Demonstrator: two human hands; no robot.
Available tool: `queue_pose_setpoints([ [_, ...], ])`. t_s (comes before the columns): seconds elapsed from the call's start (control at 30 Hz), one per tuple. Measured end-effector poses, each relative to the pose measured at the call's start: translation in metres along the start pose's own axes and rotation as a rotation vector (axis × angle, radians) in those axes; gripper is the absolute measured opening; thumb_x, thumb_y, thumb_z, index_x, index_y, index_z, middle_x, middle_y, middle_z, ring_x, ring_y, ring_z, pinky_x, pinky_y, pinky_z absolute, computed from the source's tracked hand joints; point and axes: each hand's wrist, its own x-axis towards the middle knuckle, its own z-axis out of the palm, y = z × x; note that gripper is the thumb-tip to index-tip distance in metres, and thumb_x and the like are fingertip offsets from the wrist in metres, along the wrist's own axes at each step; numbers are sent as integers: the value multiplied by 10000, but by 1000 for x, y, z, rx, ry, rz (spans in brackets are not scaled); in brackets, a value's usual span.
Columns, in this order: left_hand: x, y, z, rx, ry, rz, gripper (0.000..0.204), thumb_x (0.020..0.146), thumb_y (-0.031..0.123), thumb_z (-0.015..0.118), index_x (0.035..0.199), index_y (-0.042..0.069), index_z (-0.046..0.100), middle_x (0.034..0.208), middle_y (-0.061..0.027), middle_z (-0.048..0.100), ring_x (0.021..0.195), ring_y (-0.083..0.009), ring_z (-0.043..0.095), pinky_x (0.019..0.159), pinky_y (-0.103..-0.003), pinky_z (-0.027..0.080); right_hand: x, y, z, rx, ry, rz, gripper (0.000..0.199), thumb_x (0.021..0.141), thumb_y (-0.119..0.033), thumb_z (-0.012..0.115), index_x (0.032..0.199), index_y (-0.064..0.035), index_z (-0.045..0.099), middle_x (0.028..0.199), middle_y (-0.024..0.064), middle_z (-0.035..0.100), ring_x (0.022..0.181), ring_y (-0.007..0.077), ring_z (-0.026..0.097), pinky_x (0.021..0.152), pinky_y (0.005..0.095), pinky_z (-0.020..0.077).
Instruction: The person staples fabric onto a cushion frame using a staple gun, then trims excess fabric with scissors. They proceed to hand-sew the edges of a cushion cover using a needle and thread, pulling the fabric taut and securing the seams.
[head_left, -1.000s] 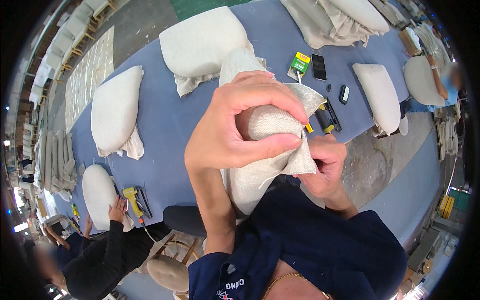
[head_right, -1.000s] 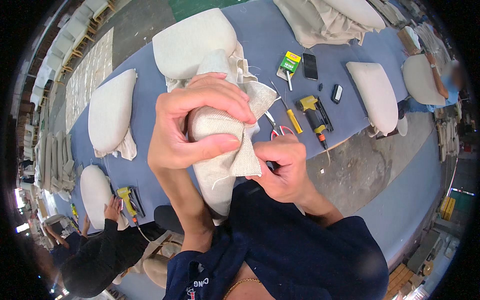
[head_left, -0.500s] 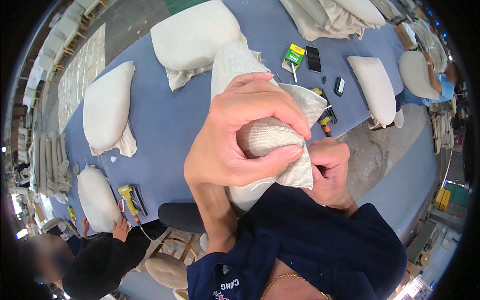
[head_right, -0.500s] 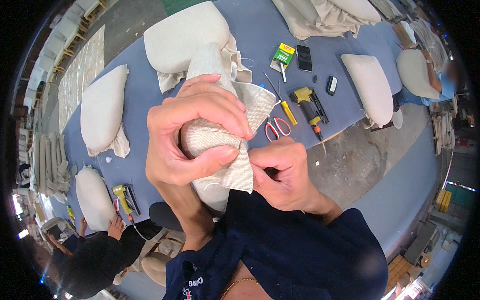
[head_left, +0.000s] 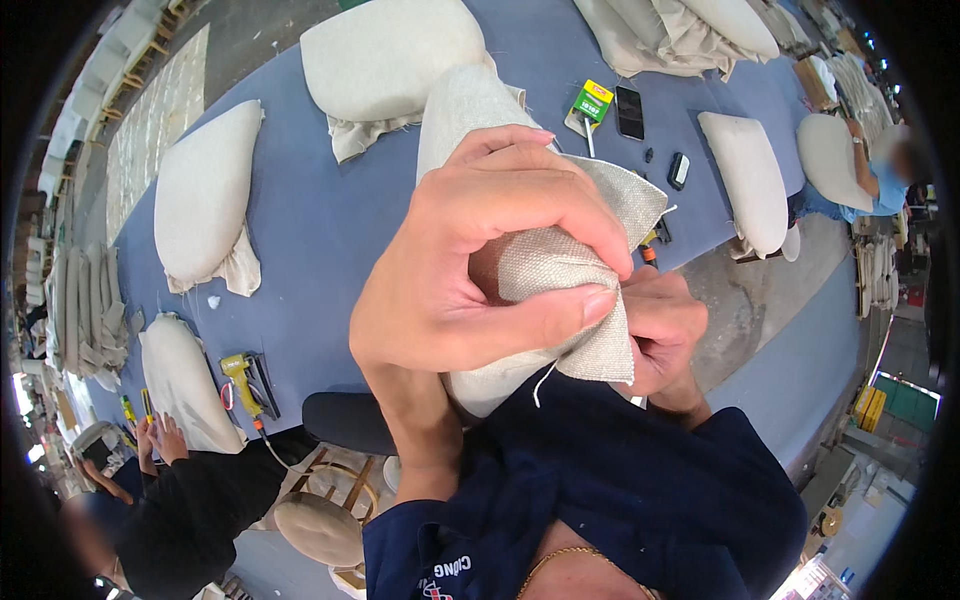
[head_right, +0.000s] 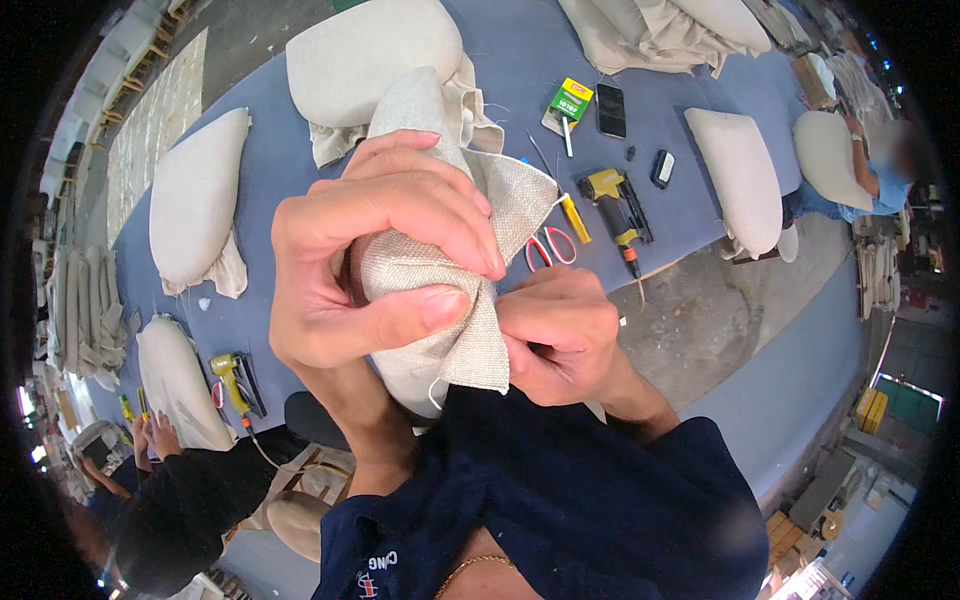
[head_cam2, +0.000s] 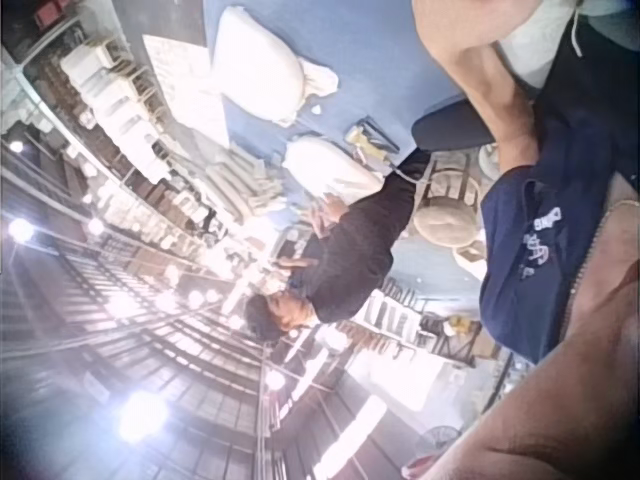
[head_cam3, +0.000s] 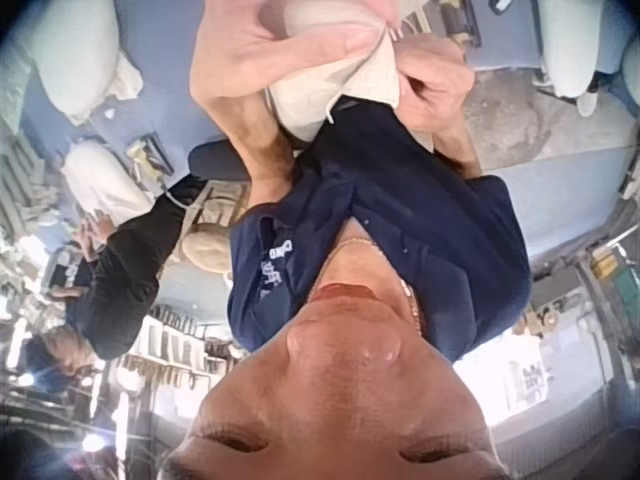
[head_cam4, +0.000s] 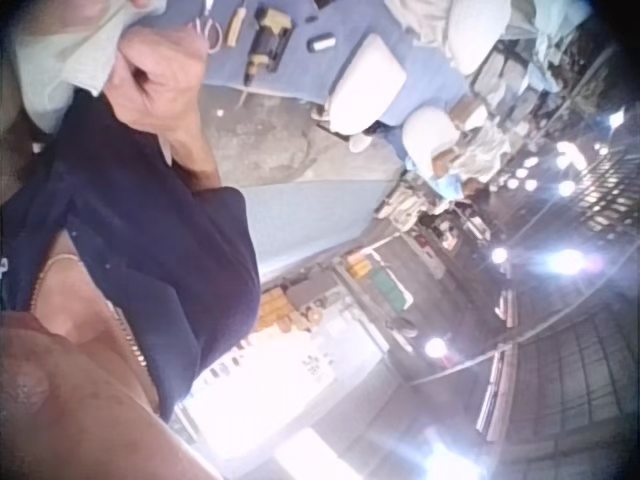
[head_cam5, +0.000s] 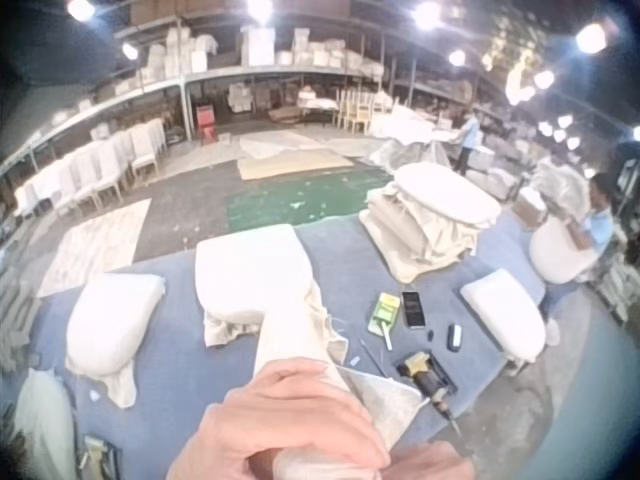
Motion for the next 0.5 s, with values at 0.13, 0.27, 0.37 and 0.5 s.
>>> queue_pose_setpoints([
  [0.13,-2,-1,7,1,35,18,223,599,176,758,786,57,730,808,-69,748,854,-249,703,1062,-466,332,5,-14,-9,-6,-69,124,161,854,-9,680,707,22,619,551,74,490,431,222,487,446,329,332],
  [0.27,-5,-2,8,8,54,26,211,598,172,758,776,61,727,790,-67,745,854,-247,706,1059,-469,339,9,-24,-8,83,-68,269,185,869,-17,680,701,16,611,549,75,475,428,215,480,443,321,317],
  [0.37,-3,-2,-3,5,15,26,221,607,174,749,792,55,737,792,-84,748,859,-259,707,1061,-472,340,13,-21,-6,71,-97,271,182,879,-16,675,711,12,612,550,83,472,431,225,484,443,324,321],
  [0.5,-4,0,-15,-8,-42,18,242,622,187,737,818,46,751,806,-112,755,869,-282,708,1068,-481,332,16,-22,-2,40,-129,221,148,881,-4,663,742,22,619,559,93,486,439,246,504,444,335,344],
])
